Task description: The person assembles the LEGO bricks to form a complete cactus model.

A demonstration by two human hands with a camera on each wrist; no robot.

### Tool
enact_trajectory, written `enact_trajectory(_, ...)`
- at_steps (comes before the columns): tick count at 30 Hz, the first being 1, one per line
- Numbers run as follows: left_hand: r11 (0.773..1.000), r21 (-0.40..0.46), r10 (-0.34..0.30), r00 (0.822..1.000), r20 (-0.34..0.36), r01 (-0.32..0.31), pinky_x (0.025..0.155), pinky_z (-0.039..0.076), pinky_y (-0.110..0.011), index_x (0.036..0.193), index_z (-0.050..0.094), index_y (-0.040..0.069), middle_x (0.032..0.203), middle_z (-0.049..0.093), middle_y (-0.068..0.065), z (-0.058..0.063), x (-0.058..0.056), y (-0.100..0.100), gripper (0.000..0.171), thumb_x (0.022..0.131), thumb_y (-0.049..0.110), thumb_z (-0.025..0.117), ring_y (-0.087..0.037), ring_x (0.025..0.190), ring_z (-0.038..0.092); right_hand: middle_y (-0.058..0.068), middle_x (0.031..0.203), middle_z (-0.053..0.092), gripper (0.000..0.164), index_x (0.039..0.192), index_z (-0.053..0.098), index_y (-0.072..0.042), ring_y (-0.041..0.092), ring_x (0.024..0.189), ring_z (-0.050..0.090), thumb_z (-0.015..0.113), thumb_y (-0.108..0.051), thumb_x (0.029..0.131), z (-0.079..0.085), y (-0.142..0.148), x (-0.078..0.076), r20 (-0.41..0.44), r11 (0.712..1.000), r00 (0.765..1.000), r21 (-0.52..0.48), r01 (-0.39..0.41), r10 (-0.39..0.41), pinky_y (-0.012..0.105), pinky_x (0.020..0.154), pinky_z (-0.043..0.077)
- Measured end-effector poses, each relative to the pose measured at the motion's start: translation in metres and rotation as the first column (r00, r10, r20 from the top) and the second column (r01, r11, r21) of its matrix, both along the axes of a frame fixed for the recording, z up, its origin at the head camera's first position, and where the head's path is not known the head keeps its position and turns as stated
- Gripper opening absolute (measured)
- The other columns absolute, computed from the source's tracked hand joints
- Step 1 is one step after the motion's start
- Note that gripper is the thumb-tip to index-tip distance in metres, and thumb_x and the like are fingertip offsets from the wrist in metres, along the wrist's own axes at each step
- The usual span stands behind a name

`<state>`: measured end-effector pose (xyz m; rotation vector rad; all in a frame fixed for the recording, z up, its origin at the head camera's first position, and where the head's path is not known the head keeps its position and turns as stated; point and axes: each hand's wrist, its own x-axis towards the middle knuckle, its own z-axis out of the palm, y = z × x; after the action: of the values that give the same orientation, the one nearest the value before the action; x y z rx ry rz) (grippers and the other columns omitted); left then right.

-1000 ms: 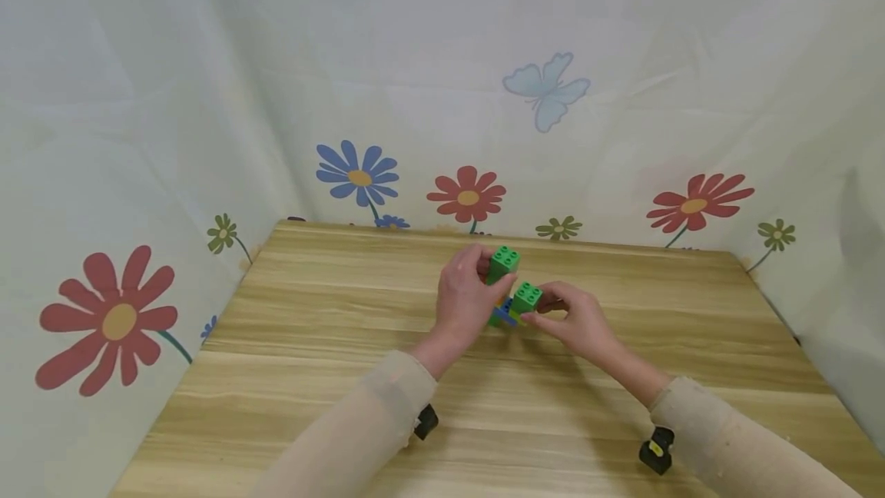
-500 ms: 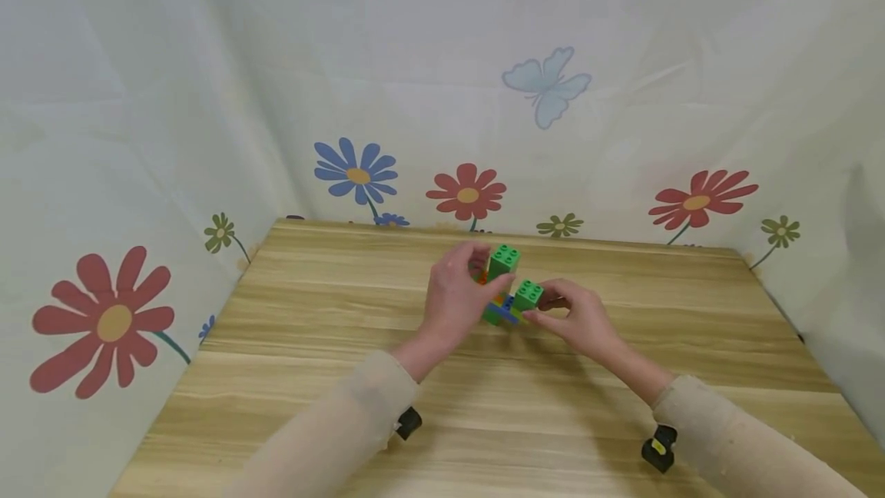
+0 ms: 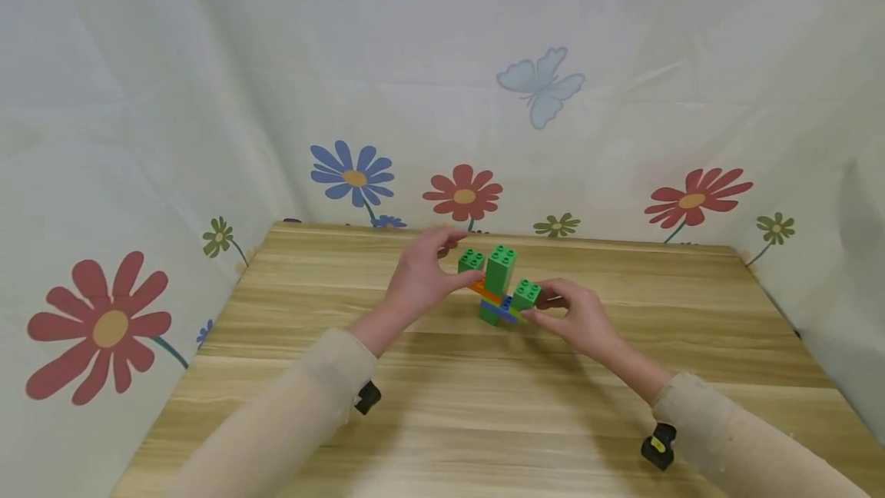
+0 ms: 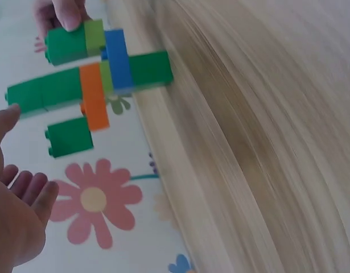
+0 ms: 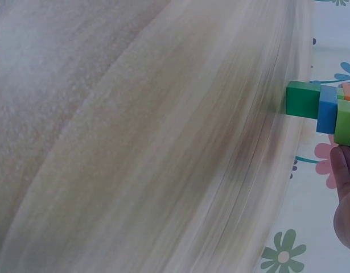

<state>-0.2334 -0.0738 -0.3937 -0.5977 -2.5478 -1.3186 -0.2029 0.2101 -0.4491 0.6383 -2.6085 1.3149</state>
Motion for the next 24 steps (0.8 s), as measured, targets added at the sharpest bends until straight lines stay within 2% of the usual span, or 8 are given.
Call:
enact_trajectory(6,0.994,0.050,-0.103,0.991,0.087,0.099,0.112,0.052,-0.042,0.150,0.060,0.013,0.144,0.063,-0.006,-0.012,-0.016,-0.016,0.071,0.087,0.022,0.093,-0.030,0.132,0.062,0.011,0.109,0.075,0.042,0.127,0.072,0.000,0.030,0.100,0.076,0.088,-0.013,0.090,-0.002,0.001,0.000,0.007,1.000,1.000,-0.007,-0.001,0.001,0.055,0.093,0.062)
enact_trajectory(9,0.989,0.079,-0.136,0.983,0.125,0.127,0.112,0.051,-0.044,0.152,0.058,0.011,0.149,0.062,-0.010,-0.018,-0.022,-0.020,0.074,0.087,0.019,0.092,-0.034,0.136,0.060,0.012,0.110,0.075,0.044,0.127,0.071,0.001,0.032,0.102,0.076,0.089,-0.012,0.089,-0.002,0.002,0.001,0.010,1.000,1.000,-0.028,-0.001,0.001,0.055,0.093,0.062)
enact_trajectory(14,0.984,0.118,-0.158,0.968,0.195,0.136,0.112,0.052,-0.044,0.151,0.058,0.006,0.149,0.062,-0.014,-0.027,-0.025,-0.021,0.071,0.089,0.017,0.090,-0.035,0.138,0.060,0.016,0.114,0.074,0.046,0.130,0.070,0.003,0.035,0.105,0.075,0.088,-0.008,0.089,-0.004,0.003,0.003,0.024,0.998,1.000,-0.064,0.010,-0.009,0.050,0.093,0.062)
enact_trajectory(18,0.981,0.144,-0.164,0.960,0.228,0.134,0.112,0.052,-0.043,0.149,0.060,0.006,0.148,0.064,-0.011,-0.032,-0.027,-0.018,0.066,0.090,0.016,0.089,-0.033,0.137,0.061,0.018,0.116,0.074,0.047,0.131,0.069,0.003,0.037,0.107,0.074,0.088,-0.006,0.088,-0.007,0.004,0.006,0.032,0.995,0.999,-0.092,0.027,-0.024,0.040,0.092,0.063)
enact_trajectory(24,0.978,0.174,-0.151,0.959,0.240,0.111,0.110,0.053,-0.044,0.145,0.064,0.009,0.143,0.067,-0.010,-0.036,-0.028,-0.009,0.059,0.091,0.015,0.087,-0.030,0.130,0.066,0.019,0.116,0.073,0.047,0.129,0.069,0.005,0.037,0.108,0.073,0.088,-0.003,0.087,-0.011,0.003,0.009,0.014,0.989,0.999,-0.142,0.046,-0.044,0.038,0.091,0.063)
